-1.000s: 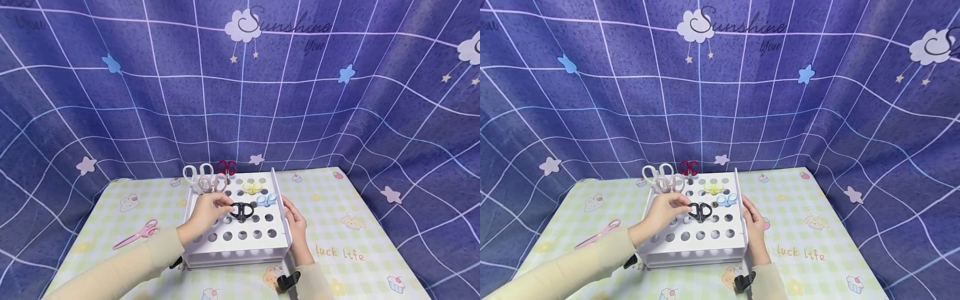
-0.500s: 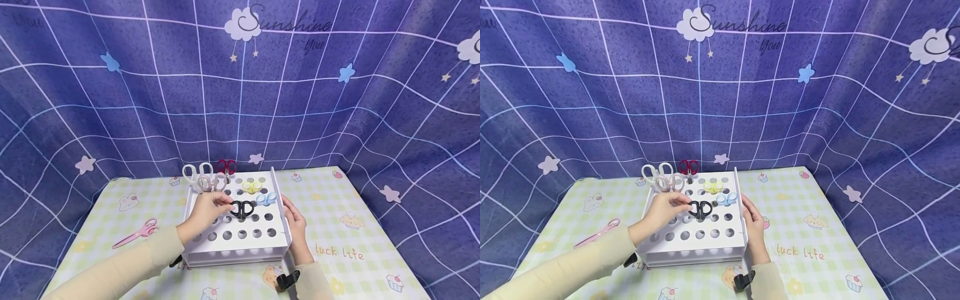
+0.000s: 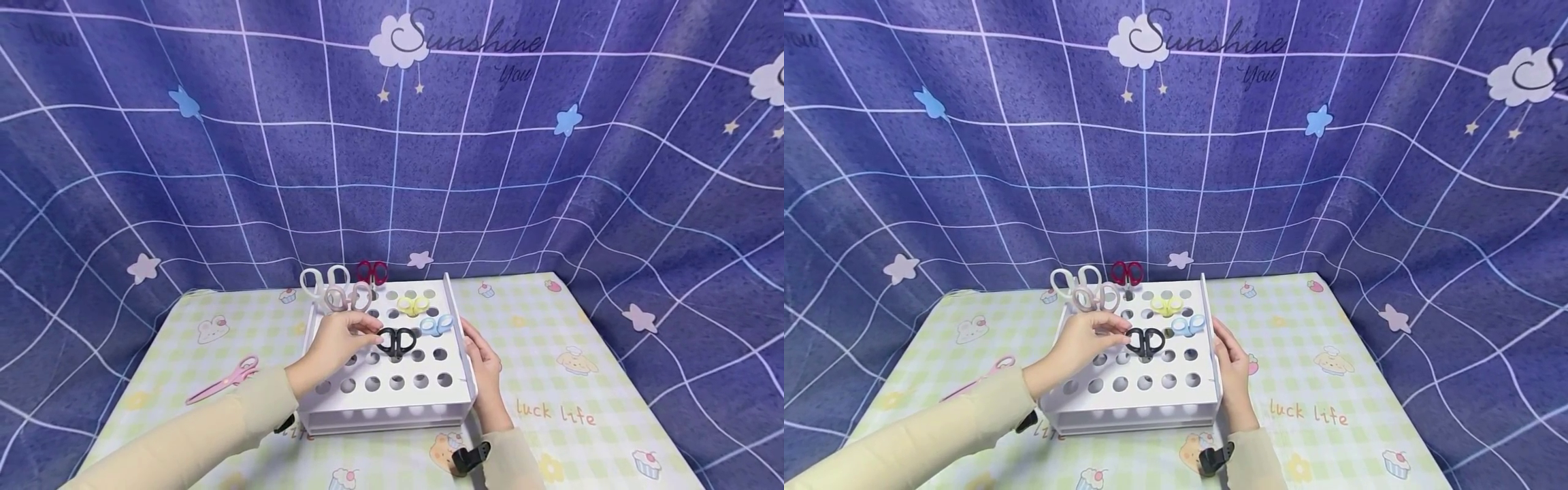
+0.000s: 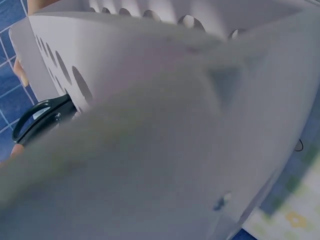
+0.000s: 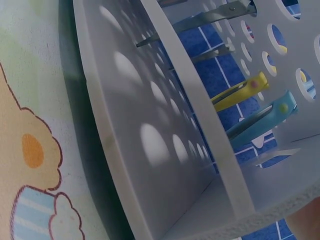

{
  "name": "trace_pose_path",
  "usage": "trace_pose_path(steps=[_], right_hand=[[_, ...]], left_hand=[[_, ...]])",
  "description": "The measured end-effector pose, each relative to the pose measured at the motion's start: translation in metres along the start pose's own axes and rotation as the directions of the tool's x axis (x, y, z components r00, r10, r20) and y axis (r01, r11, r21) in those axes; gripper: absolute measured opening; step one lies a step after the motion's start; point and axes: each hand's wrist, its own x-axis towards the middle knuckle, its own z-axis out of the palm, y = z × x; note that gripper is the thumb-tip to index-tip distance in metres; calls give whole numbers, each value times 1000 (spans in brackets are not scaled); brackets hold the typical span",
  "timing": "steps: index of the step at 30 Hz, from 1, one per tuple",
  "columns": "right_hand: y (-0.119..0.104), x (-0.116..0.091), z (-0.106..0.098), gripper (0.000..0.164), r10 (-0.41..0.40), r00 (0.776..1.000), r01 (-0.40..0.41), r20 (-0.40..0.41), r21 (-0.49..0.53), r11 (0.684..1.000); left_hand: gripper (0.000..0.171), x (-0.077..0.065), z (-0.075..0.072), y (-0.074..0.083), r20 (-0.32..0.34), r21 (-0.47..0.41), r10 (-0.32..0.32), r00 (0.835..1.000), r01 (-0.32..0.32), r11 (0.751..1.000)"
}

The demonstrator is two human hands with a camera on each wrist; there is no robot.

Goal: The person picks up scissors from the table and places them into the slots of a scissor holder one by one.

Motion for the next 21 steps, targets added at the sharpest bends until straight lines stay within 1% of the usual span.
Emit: trace_pose_path(steps=[6,9,13,17,21], right_hand=[[-2,0,1,34,11,1000,-11,-2,-16,1000],[-3,1,1,34,9,1000,-10,-13,-25,1000],[-4,1,2,34,8,1000,-8,-19,-26,1000],[-4,0,2,34,25,1000,-26,-16,-33,999],[-4,-2,0,34,43,999,-43,-18,-45,998]], left_hand=[[20,-4,-4,-3,28,37,34,999,-35,999],[23,-5,-8,-4,36,55,63,997,-65,996],[24,-8,-14,-7,26,73,87,996,-89,993],[22,-13,-20,-14,3,95,85,996,-85,992],[22,-19,-26,-21,-13,79,64,998,-63,995]])
